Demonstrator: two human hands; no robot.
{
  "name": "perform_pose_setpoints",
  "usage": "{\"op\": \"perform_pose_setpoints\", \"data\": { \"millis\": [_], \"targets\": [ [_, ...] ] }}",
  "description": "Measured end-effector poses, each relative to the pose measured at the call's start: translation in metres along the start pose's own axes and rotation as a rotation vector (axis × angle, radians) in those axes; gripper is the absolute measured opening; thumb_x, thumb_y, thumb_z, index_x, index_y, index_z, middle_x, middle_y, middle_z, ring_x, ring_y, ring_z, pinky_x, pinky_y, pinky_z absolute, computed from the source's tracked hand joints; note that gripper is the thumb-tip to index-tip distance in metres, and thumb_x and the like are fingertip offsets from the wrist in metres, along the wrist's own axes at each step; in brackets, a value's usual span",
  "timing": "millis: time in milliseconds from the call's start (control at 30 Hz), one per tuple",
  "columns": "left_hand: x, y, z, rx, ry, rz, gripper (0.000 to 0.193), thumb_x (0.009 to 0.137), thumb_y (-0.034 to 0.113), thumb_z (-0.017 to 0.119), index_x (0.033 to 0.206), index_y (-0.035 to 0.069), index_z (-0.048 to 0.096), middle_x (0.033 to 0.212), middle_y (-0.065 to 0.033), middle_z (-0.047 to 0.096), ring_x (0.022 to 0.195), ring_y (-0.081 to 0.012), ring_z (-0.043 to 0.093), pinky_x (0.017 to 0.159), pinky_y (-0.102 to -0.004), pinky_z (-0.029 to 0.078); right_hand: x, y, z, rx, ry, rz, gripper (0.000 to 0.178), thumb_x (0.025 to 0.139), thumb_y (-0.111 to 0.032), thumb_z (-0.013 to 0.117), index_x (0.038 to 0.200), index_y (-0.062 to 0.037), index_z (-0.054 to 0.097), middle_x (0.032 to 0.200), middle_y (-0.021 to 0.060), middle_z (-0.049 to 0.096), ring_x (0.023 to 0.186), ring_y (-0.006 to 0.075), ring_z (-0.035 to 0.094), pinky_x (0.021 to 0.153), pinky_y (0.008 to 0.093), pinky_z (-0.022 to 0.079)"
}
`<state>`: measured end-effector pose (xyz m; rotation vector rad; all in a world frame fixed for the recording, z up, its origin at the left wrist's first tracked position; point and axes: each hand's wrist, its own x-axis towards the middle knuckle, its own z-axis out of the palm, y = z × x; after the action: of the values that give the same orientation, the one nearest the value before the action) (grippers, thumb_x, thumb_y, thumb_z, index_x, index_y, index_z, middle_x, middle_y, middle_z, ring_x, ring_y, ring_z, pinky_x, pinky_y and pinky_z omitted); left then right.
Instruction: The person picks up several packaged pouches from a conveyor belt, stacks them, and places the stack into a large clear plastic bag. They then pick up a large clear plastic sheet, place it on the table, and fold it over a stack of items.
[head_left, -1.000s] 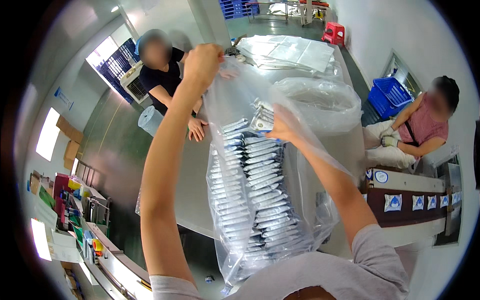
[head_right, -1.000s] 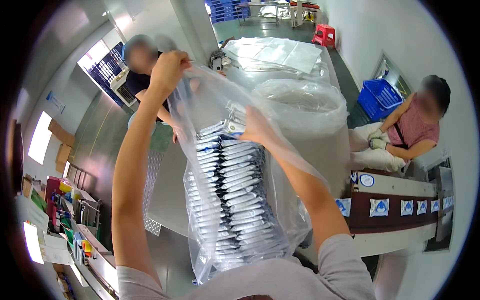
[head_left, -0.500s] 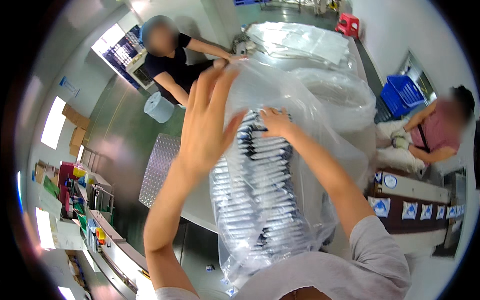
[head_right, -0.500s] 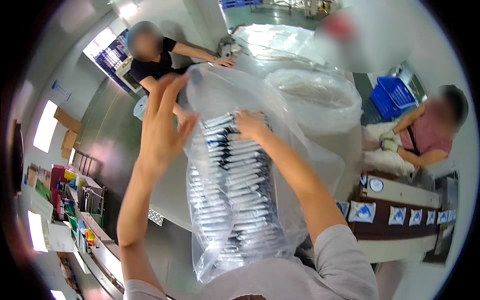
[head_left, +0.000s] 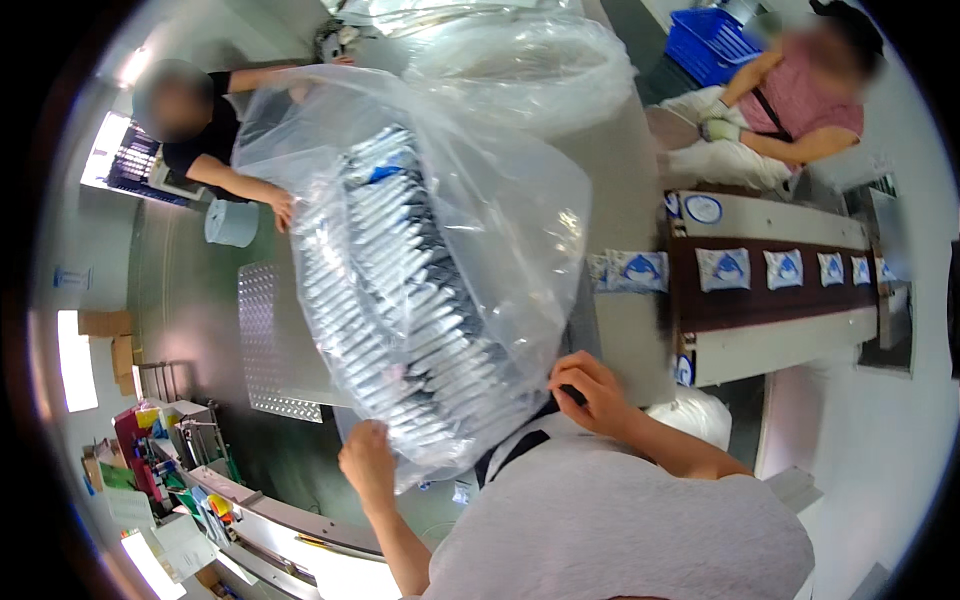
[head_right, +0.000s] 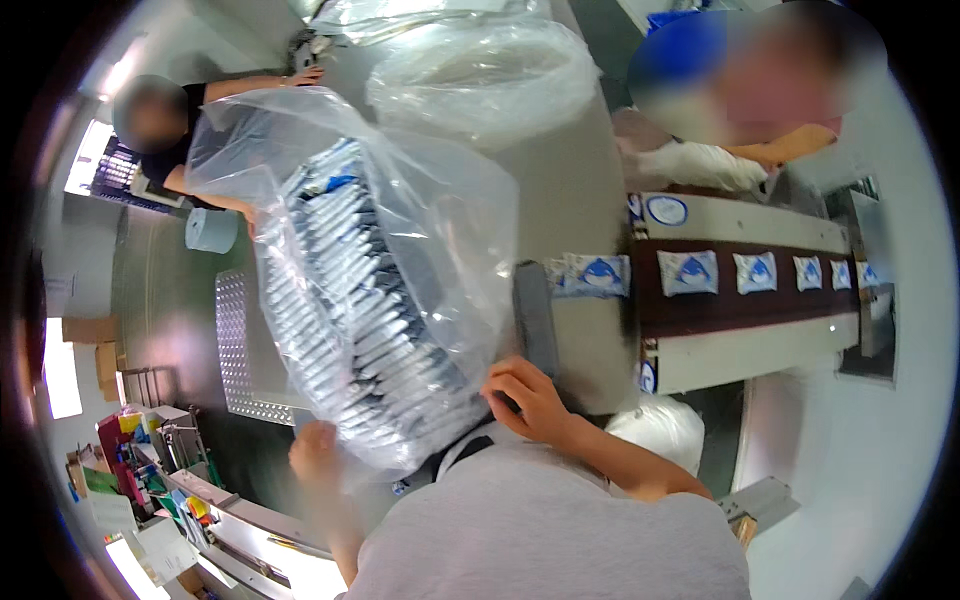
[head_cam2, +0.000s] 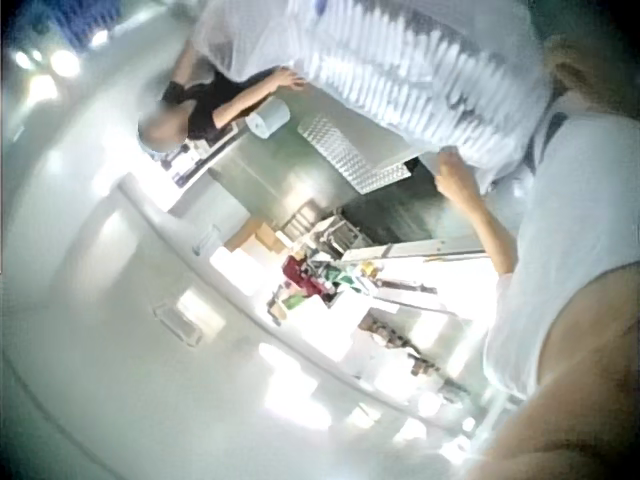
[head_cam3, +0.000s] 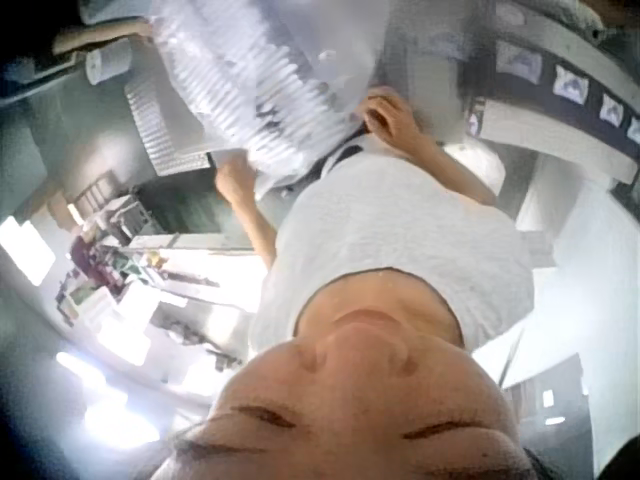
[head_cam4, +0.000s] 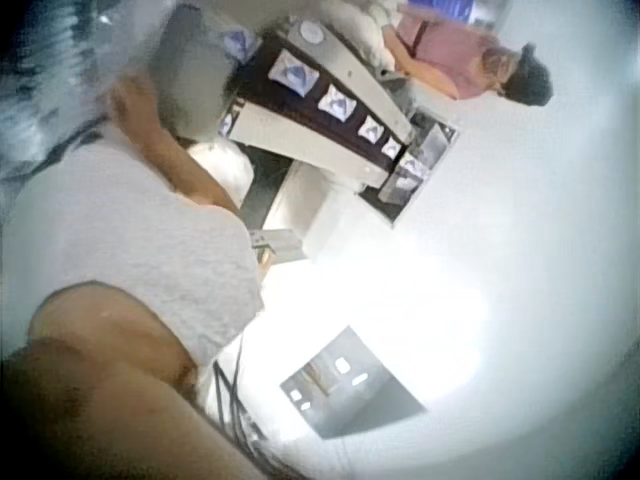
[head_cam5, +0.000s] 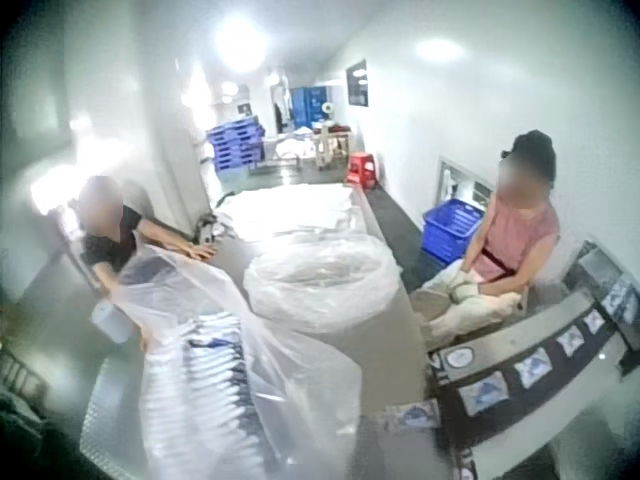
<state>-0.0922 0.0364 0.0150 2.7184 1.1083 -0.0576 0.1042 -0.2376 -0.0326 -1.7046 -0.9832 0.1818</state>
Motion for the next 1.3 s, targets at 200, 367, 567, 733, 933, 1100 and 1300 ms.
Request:
{"op": "perform_pose_setpoints", "data": {
  "millis": [200,367,567,733,933,1100,1300],
  "targets": [
    [-0.02,-0.066,-0.021,-0.236,0.396,-0.097,0.019,0.085,0.019,0.055,0.082,0.001,0.06,0.068,-0.014,0.057,0.06,-0.0259,0.054,0.058,-0.0342,0.044,-0.037,0.051,-0.037,-0.19,-0.22,-0.024,0.013,0.075,-0.008,0.064,0.086,-0.0075,0.056,0.093,0.007,0.056,0.084,0.0262,0.057,0.072,0.0357,0.047],
    [-0.041,-0.053,-0.07,-1.446,0.652,-0.56,0.043,0.091,0.047,0.051,0.062,0.019,0.035,0.05,0.0046,0.023,0.038,-0.0037,0.018,0.033,-0.0205,0.015,-0.037,0.115,-0.141,-0.431,-0.445,0.055,0.011,0.076,-0.013,0.061,0.086,-0.0075,0.059,0.091,0.0096,0.057,0.087,0.0271,0.057,0.075,0.0366,0.047],
    [-0.038,-0.082,-0.088,-1.463,0.72,-0.514,0.047,0.09,0.043,0.055,0.058,0.019,0.03,0.05,0.0049,0.02,0.038,-0.0055,0.015,0.033,-0.0237,0.012,-0.044,0.215,-0.329,-0.891,-0.358,0.517,0.023,0.079,-0.011,0.056,0.102,-0.0102,0.061,0.109,0.0098,0.059,0.104,0.0301,0.054,0.088,0.0409,0.043],
    [-0.027,-0.059,-0.098,-1.493,0.802,-0.542,0.046,0.095,0.032,0.05,0.058,0.017,0.027,0.05,0.0037,0.016,0.037,-0.0053,0.012,0.031,-0.0223,0.013,-0.099,0.285,-0.431,-1.302,-0.373,0.762,0.038,0.083,-0.011,0.054,0.121,-0.0166,0.05,0.121,0.0051,0.054,0.115,0.0264,0.049,0.092,0.056,0.038],
    [-0.029,-0.062,-0.102,-1.632,0.722,-0.468,0.045,0.096,0.031,0.049,0.059,0.016,0.028,0.05,0.0036,0.016,0.037,-0.0055,0.011,0.032,-0.0224,0.014,-0.071,0.276,-0.42,-1.269,-0.747,0.869,0.046,0.069,-0.027,0.072,0.111,-0.0152,0.058,0.112,0.0052,0.055,0.112,0.0262,0.051,0.089,0.054,0.04],
    [-0.031,-0.063,-0.101,-1.696,0.684,-0.406,0.044,0.096,0.029,0.048,0.059,0.016,0.029,0.05,0.0034,0.017,0.037,-0.0056,0.011,0.032,-0.0225,0.014,-0.007,0.279,-0.384,-0.623,-0.886,0.625,0.048,0.064,-0.037,0.075,0.095,-0.0018,0.063,0.102,0.0125,0.055,0.104,0.0319,0.051,0.086,0.0418,0.041],
    [-0.035,-0.069,-0.1,-1.76,0.679,-0.464,0.04,0.096,0.027,0.048,0.061,0.015,0.032,0.05,0.003,0.019,0.038,-0.0063,0.012,0.033,-0.0225,0.014,0.091,0.263,-0.225,-0.207,-1.168,0.604,0.056,0.065,-0.04,0.077,0.099,0.0014,0.06,0.116,0.0184,0.056,0.105,0.0306,0.053,0.088,0.0369,0.042]
  ]
}}
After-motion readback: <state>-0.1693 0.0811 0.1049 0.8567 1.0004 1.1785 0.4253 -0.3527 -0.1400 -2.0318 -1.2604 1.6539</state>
